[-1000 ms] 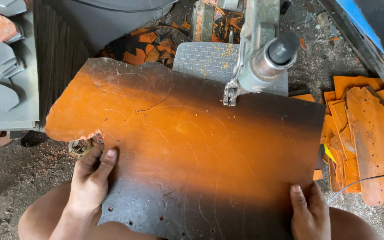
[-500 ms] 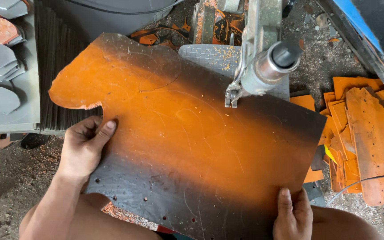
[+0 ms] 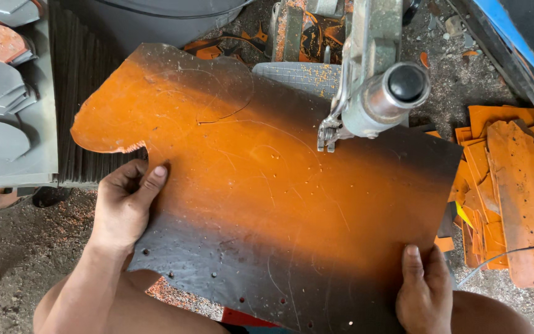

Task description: The person uses a vertical cutting machine to cut shapes from black and orange rubber-like sheets. They guide the material through the blade, rotate the pieces to follow curved lines, and remove cut sections as they finish each shape.

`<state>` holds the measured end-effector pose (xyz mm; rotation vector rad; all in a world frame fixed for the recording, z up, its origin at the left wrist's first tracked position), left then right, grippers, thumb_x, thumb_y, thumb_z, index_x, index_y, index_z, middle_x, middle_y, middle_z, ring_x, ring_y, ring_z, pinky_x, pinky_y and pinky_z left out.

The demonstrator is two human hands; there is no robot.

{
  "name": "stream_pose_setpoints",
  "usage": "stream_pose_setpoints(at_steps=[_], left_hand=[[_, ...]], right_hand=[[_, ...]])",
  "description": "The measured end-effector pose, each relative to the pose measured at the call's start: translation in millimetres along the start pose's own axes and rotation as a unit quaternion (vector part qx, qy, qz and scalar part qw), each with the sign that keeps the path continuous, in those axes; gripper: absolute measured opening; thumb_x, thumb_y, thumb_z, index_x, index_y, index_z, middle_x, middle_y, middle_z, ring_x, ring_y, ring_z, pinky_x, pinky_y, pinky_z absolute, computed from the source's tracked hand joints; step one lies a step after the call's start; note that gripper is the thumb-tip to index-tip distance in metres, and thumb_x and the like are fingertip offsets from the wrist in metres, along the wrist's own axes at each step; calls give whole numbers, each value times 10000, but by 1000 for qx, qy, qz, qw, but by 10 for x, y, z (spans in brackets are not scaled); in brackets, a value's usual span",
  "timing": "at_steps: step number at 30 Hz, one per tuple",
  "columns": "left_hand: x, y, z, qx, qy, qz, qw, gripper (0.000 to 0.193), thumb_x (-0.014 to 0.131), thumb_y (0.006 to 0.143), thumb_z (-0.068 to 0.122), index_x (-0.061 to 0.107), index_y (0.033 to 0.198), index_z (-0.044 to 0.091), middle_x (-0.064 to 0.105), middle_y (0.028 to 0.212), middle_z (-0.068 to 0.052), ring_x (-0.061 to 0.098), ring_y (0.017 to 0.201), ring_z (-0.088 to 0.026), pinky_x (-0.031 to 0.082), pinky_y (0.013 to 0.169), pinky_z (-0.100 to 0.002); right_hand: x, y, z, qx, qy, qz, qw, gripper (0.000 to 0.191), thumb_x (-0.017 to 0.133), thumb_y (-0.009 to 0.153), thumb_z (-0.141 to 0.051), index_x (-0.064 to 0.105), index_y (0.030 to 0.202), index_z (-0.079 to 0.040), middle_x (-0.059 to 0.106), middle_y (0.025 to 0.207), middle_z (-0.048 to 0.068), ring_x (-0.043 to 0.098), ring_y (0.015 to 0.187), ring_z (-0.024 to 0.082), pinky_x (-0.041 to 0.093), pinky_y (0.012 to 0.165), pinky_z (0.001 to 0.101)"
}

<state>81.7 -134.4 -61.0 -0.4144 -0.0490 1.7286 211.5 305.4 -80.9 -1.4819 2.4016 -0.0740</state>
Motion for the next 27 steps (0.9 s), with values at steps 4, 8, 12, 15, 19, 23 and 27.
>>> stream_pose_setpoints(at_steps=[4,8,12,15,19,23,27], left_hand=[[8,-4,-10,4,-23,1,1000,254,701,1006,217,633,819,60,470,701,105,362,670,-18,301,576,-203],[35,-20,-8,-8,-26,17,999,258,708,998,214,622,804,67,458,689,98,345,659,-25,280,563,-209],[62,-6,44,-22,-32,29,999,244,712,995,214,639,817,65,469,693,101,352,658,-22,291,561,-206],[75,7,72,-39,-53,36,997,205,709,986,208,667,837,73,488,694,106,364,652,-16,304,562,-198],[91,0,4,-49,-51,47,996,204,705,993,198,655,835,80,494,683,100,352,632,-23,275,544,-205],[141,-99,-114,-23,-120,41,992,237,703,1031,176,591,843,86,499,723,105,350,655,-16,250,548,-198],[240,-306,-150,-32,-166,30,985,112,658,1040,169,625,1020,64,607,875,56,478,776,-38,380,683,-186]], right_hand=[[1,163,-32,-4,63,-28,998,372,481,1073,-161,506,1393,26,613,1299,67,559,1180,127,420,1049,288],[-16,310,-98,-23,-3,-42,999,334,477,1107,-173,542,1357,40,627,1249,73,557,1128,134,428,1021,283],[0,391,-136,-48,-17,-56,997,338,464,1105,-178,536,1360,31,621,1263,59,554,1146,123,426,1036,275],[9,446,-158,-49,-11,-55,997,348,464,1097,-185,534,1363,27,623,1271,52,558,1158,122,424,1044,273],[-7,571,-207,-53,-54,-66,995,348,482,1140,-213,577,1350,47,626,1194,63,535,1080,137,424,980,278],[-38,726,-302,-46,-108,-59,991,375,491,1103,-244,575,1331,40,649,1186,49,557,1083,126,430,983,266],[-50,1001,-440,-42,-143,-83,985,395,504,1097,-266,585,1329,43,661,1182,54,569,1069,126,442,962,270]])
Point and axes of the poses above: each hand's wrist, its own y-axis towards the middle knuckle, its own x-axis out of the palm, z = x × y, the point moved 1 cm from there along y, towards the middle knuckle
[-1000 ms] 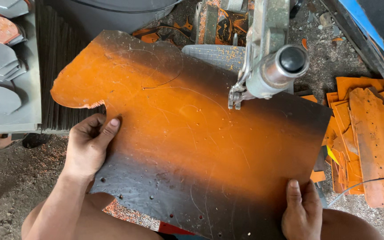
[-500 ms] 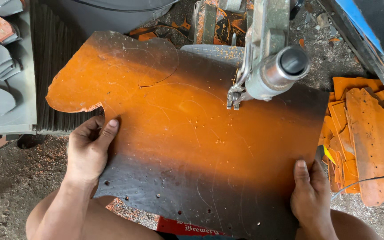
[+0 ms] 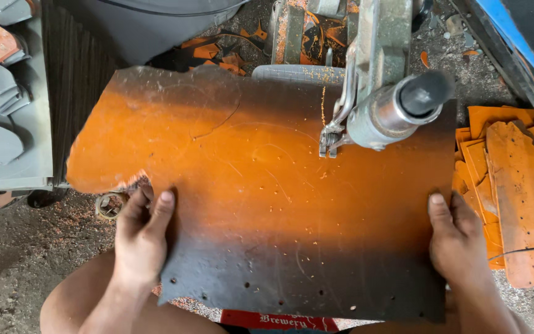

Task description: The person uses a vertical cutting machine to cut shapes from black and orange rubber-like sheets. They guide the material through the blade, rotate the pieces to follow curved lines, and remove cut sections as they finish each shape.

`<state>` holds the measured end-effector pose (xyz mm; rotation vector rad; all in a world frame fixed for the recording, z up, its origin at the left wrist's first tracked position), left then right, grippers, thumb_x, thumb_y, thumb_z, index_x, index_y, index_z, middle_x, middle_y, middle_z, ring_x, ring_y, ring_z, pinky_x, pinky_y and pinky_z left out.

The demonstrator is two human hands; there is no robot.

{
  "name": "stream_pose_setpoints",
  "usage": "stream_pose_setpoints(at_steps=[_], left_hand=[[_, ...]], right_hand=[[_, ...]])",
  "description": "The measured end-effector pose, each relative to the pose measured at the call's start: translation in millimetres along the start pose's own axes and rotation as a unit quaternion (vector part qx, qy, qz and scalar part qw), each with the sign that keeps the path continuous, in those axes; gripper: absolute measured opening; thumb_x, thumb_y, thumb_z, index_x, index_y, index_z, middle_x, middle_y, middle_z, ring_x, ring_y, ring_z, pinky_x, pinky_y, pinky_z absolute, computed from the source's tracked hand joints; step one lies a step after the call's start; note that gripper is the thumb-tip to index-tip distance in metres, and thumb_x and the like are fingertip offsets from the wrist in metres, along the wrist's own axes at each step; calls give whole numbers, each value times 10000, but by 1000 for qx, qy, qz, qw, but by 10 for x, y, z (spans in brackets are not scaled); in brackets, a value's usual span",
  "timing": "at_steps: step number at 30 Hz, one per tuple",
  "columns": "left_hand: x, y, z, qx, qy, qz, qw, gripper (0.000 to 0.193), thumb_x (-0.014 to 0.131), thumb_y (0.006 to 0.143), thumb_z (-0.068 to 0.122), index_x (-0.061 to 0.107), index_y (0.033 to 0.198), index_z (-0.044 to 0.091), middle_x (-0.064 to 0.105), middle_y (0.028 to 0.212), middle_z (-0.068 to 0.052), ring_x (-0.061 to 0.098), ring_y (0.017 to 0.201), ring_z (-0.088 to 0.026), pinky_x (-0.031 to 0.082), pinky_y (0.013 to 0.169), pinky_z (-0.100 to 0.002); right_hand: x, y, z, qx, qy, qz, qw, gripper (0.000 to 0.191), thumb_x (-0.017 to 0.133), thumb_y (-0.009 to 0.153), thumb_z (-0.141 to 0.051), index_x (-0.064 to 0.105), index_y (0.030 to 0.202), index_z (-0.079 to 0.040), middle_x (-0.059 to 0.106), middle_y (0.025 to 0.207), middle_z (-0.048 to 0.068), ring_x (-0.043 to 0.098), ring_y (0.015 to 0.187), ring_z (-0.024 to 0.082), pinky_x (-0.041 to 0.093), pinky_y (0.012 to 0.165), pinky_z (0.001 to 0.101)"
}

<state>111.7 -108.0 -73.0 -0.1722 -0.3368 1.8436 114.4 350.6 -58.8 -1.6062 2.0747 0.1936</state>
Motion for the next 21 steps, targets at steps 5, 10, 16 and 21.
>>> stream_pose_setpoints(at_steps=[5,10,16,21], left_hand=[[132,-299,-135,-22,-16,31,999,225,585,1005,153,642,1184,31,693,1082,16,586,984,-68,464,893,-206],[126,-381,-297,-9,-3,42,999,258,586,1063,146,635,1222,-51,644,1055,-50,530,943,-122,438,839,-250],[151,-490,-460,-5,-16,75,997,326,581,1049,171,604,1285,-54,694,1121,-58,590,998,-113,474,882,-221],[282,-665,-623,-5,-16,133,991,444,572,1012,185,498,1385,-44,680,1235,-35,595,1091,-101,458,959,-199]], right_hand=[[-114,297,-17,-18,-58,-21,998,417,511,1095,-307,600,1328,27,671,1168,42,574,1072,112,446,950,268],[-181,433,67,-48,-112,-23,992,400,510,1124,-332,631,1289,11,642,1086,26,549,1023,106,440,912,271],[-242,636,115,-50,-116,-49,991,386,507,1138,-362,643,1178,-3,547,885,-17,464,835,89,409,757,267],[-254,865,67,-53,-136,-68,987,417,506,1109,-370,619,1172,26,553,913,-19,471,855,85,421,766,269]])
Point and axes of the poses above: each hand's wrist, its own y-axis towards the middle knuckle, its own x-axis out of the palm, z = x × y, the point moved 1 cm from there along y, towards the middle knuckle
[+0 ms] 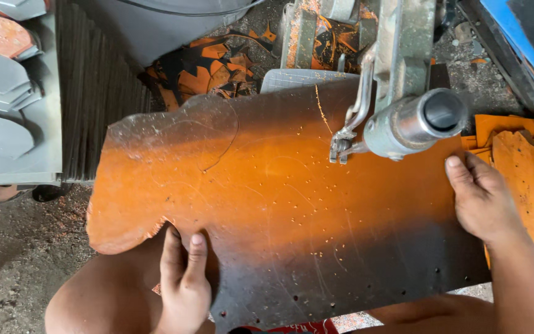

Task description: The person uses a vertical cutting machine to cut shapes from black and orange rubber-like sheets. They guide the material through the blade, rotate the pieces to follow curved lines, and remove cut sections as they finish each shape.

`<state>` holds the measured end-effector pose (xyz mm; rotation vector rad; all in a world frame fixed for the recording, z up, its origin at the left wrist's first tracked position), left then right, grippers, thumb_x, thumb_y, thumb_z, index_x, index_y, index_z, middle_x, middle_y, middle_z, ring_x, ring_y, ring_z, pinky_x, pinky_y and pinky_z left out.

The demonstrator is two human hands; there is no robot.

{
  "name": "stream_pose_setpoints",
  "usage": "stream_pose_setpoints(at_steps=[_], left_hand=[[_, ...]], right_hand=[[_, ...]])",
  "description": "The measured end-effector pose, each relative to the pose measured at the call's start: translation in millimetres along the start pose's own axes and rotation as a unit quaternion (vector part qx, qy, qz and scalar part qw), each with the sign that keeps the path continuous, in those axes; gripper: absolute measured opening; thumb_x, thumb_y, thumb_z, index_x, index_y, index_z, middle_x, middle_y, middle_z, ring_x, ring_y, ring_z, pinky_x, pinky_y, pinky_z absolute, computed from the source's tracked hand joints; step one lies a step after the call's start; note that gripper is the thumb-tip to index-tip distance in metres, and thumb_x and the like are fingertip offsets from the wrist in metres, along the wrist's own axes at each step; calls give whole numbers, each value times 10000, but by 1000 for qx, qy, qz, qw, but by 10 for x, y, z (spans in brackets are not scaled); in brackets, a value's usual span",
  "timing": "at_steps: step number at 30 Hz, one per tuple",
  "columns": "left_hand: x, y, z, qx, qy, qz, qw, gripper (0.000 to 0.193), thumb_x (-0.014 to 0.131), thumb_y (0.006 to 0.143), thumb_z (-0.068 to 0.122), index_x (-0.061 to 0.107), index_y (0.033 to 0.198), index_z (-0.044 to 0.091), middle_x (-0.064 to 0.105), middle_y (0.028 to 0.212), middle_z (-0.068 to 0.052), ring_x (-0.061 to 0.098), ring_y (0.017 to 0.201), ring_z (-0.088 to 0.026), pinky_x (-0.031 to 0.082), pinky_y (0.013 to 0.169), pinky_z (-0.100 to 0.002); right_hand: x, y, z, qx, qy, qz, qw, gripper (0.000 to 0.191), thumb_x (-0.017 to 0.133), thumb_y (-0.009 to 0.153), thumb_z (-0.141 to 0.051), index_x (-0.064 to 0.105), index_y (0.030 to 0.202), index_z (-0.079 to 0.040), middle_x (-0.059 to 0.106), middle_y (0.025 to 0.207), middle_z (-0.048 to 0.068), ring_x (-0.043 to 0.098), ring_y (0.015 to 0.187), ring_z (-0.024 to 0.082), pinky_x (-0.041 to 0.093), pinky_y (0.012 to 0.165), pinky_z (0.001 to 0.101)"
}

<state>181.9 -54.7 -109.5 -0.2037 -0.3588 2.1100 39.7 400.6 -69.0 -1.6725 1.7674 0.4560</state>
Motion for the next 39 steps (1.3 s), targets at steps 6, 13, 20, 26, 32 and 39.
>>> stream_pose_setpoints(at_steps=[6,13,20,26,32,39], left_hand=[[-4,-60,-78,24,-6,-32,999,414,587,1051,184,551,1369,-79,681,1102,-88,556,925,-127,464,827,-220],[32,236,187,9,26,-44,999,191,564,1063,173,578,1130,-6,598,893,22,493,780,-44,405,647,-187],[134,757,684,-14,51,-136,989,212,562,1065,197,507,902,73,493,676,71,397,539,-20,305,442,-223],[318,1089,959,-18,87,-151,985,178,535,990,176,636,1084,63,687,937,61,588,853,9,484,776,-136],[339,1249,957,37,97,-192,976,214,573,1064,203,666,1103,15,694,969,8,567,871,-49,485,778,-196],[305,996,833,46,66,-146,986,174,589,1079,195,635,1037,32,588,846,56,451,736,-22,366,624,-185]], right_hand=[[-17,124,-44,-35,11,-12,999,422,505,1108,-362,611,1255,20,593,954,-30,497,882,78,431,816,244],[64,35,-123,-34,26,22,999,408,501,1152,-346,628,1250,29,608,1005,-11,497,926,81,424,856,247],[181,-287,-205,33,-59,110,992,440,489,1147,-363,637,1191,50,635,907,48,565,861,131,450,785,300],[324,-457,-248,84,50,125,987,434,473,1150,-342,626,1112,63,553,900,94,474,840,178,417,754,353],[350,-535,-264,34,60,127,990,382,452,1140,-331,616,1138,14,629,953,11,543,887,112,450,806,275],[233,-197,-77,56,16,104,993,459,480,1187,-355,582,1022,62,497,869,93,439,837,172,400,737,349]])
Point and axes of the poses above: each hand's wrist, its own y-axis towards the middle knuckle, its own x-axis out of the palm, z = x × y, the point moved 1 cm from there along y, towards the middle knuckle
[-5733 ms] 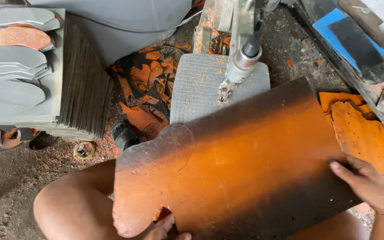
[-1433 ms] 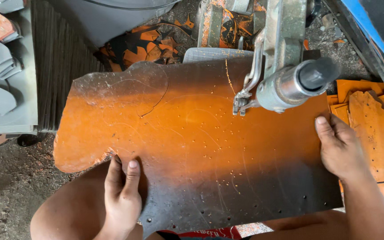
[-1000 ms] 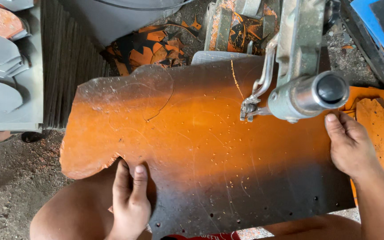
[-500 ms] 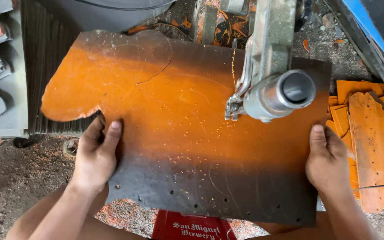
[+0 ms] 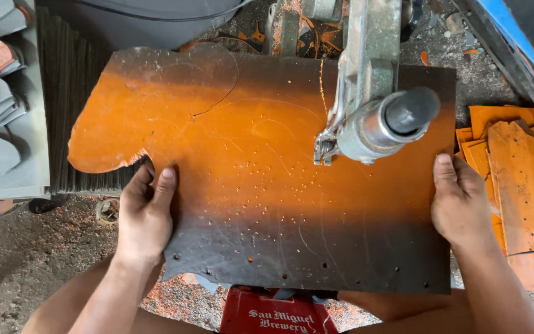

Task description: The person uses a vertical cutting machine to cut shapes from black and orange rubber-like sheets. They guide the material through the blade, rotate the pieces to follow curved lines, and remove cut sections as they finish each shape.

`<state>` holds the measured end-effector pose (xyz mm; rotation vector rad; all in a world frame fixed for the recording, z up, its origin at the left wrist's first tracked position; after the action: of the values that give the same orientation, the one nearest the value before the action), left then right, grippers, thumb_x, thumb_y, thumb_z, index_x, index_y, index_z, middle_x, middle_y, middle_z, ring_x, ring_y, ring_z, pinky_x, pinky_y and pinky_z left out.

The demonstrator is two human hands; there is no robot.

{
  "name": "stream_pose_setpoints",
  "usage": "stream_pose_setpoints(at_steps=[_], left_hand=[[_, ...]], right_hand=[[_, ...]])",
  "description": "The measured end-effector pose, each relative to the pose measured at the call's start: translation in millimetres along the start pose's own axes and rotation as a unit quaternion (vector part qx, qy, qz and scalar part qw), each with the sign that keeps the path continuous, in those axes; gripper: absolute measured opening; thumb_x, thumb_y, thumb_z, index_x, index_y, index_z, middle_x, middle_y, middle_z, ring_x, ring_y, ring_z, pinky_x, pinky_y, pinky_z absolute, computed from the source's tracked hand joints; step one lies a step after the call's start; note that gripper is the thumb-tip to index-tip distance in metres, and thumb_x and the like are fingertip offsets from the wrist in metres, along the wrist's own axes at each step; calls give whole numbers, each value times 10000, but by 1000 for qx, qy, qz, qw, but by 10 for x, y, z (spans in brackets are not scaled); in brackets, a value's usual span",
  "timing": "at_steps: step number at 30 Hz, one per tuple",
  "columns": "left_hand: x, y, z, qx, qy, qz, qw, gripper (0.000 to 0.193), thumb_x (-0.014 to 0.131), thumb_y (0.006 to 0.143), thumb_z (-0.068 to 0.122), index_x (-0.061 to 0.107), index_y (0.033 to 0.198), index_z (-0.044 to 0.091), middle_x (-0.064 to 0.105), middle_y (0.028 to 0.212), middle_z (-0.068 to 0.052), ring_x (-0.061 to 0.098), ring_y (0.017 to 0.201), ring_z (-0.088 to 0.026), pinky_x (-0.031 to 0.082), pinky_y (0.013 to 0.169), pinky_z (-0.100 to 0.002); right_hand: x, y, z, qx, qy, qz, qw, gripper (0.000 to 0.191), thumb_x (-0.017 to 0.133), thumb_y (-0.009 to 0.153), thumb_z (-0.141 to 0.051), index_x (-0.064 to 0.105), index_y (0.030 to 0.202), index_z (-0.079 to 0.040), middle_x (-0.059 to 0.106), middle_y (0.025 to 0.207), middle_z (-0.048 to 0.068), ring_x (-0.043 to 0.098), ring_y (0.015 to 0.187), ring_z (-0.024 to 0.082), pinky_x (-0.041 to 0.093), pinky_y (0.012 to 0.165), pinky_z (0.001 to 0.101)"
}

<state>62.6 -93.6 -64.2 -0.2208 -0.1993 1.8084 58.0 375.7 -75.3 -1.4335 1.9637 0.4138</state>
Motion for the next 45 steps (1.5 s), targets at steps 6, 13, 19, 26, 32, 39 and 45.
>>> stream_pose_setpoints(at_steps=[6,13,19,26,32,39,45], left_hand=[[-16,166,62,-2,-9,-15,1000,174,598,1064,193,647,1048,26,624,871,60,490,769,-8,405,666,-173],[6,212,93,-12,-16,-11,1000,192,604,1070,195,668,1104,17,669,935,30,541,837,-26,457,742,-181],[42,122,89,3,-22,4,1000,173,596,1052,185,658,1082,27,684,935,43,553,828,-9,462,727,-164],[56,111,131,-9,-44,3,999,182,600,1066,181,652,1050,8,673,896,28,520,763,-16,424,656,-167],[50,143,124,-12,-17,18,1000,180,613,1063,184,655,1018,14,636,852,32,488,740,-21,405,626,-181],[74,199,141,0,-25,16,1000,181,606,1057,187,665,1036,17,661,881,40,523,784,-12,447,688,-174],[97,250,150,2,-19,23,1000,189,607,1052,193,649,962,33,637,840,56,492,739,-8,416,635,-178]], right_hand=[[25,-87,-145,-72,57,4,996,387,460,1145,-353,614,1107,0,596,920,-62,506,864,50,427,773,241],[31,-61,-135,-9,13,14,1000,466,473,1205,-374,578,999,30,443,810,-8,393,772,102,348,674,303],[21,88,-106,-26,35,2,999,400,486,1162,-370,609,1074,1,461,817,-55,394,762,67,349,663,265],[19,150,-205,-22,14,1,1000,438,489,1159,-377,635,1203,34,529,846,-38,437,766,65,384,694,261],[20,192,-247,-39,16,-2,999,441,485,1160,-373,632,1205,40,541,863,-36,451,784,65,391,710,257],[40,280,-160,-47,26,2,999,434,487,1166,-374,645,1199,29,530,857,-49,432,772,67,382,697,259],[47,324,-207,-44,14,11,999,436,484,1175,-375,656,1183,25,564,888,-20,470,811,89,406,734,283]])
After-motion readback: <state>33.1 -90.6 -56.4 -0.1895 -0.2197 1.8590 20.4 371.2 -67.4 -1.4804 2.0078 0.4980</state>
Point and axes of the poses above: each hand's wrist, its own y-axis towards the middle knuckle, its own x-axis out of the palm, z = x × y, the point moved 1 cm from there along y, towards the middle knuckle
